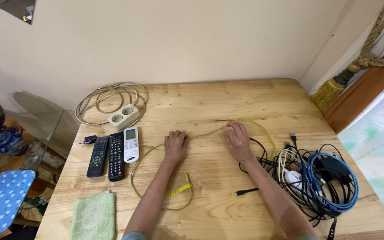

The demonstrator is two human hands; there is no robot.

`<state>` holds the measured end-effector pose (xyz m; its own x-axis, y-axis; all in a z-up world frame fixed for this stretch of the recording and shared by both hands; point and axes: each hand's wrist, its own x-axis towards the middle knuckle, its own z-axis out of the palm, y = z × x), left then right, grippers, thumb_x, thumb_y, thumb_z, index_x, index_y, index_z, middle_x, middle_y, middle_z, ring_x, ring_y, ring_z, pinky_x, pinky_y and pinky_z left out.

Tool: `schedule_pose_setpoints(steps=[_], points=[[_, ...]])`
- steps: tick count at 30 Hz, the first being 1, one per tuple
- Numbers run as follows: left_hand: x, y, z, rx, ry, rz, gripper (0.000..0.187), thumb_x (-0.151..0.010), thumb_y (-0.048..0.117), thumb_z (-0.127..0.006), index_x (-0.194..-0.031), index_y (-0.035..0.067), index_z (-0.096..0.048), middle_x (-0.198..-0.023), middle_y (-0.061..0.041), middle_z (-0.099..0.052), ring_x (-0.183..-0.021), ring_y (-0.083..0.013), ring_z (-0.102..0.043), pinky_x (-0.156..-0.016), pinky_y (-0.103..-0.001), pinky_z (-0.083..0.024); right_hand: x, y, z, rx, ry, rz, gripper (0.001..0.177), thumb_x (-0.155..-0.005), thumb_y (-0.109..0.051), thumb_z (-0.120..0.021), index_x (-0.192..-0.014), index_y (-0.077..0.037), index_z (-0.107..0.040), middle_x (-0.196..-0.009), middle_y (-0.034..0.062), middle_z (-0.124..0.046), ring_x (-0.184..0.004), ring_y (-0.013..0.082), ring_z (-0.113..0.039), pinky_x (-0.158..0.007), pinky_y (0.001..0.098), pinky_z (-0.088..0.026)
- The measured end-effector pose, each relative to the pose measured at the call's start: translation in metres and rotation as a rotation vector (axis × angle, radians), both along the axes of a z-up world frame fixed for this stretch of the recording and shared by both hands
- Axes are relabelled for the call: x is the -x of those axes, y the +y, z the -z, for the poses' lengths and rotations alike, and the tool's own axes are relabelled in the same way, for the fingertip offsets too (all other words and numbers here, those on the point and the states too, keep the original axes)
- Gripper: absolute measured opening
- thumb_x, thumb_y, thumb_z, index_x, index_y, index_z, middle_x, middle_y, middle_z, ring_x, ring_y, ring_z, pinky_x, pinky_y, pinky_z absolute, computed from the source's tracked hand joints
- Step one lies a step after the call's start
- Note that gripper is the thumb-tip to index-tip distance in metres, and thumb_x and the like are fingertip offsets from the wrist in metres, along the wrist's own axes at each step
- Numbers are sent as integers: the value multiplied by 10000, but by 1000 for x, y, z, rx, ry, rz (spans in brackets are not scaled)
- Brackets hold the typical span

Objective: The recorder coils a long yellow cable into a neat loop on a wooden desk.

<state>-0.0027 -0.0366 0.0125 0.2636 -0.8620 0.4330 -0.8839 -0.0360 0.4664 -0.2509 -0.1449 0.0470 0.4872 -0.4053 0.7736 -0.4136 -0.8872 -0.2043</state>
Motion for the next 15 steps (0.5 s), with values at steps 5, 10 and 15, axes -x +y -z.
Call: schedule_pose_setpoints(steps=[5,10,15], points=[[4,1,-5,-15,-18,-12,85,-891,154,-708,-956,100,-713,-989,-75,-679,-997,-291,-587,-867,-458,-410,2,-8,9,-181,-76,38,44,-873,-14,-725,-893,-17,-686,-1253,147,-590,-1166,326,-575,-887,380,-556],[20,-9,-20,-55,-74,16,110,-849,156,-717,-943,99,-726,-989,-86,-682,-1003,-298,-584,-845,-461,-397,-3,-27,1,-327,-104,214,277,-864,-120,-777,-1069,44,-687,-1245,159,-586,-1138,331,-560,-898,452,-522],[31,-48,6,-33,-228,88,170,-881,216,-741,-952,62,-721,-1015,-116,-687,-990,-301,-587,-845,-454,-398,-13,-41,16,-377,216,58,173,-879,-100,-717,-1040,-63,-770,-1251,117,-639,-1200,330,-541,-965,503,-462]])
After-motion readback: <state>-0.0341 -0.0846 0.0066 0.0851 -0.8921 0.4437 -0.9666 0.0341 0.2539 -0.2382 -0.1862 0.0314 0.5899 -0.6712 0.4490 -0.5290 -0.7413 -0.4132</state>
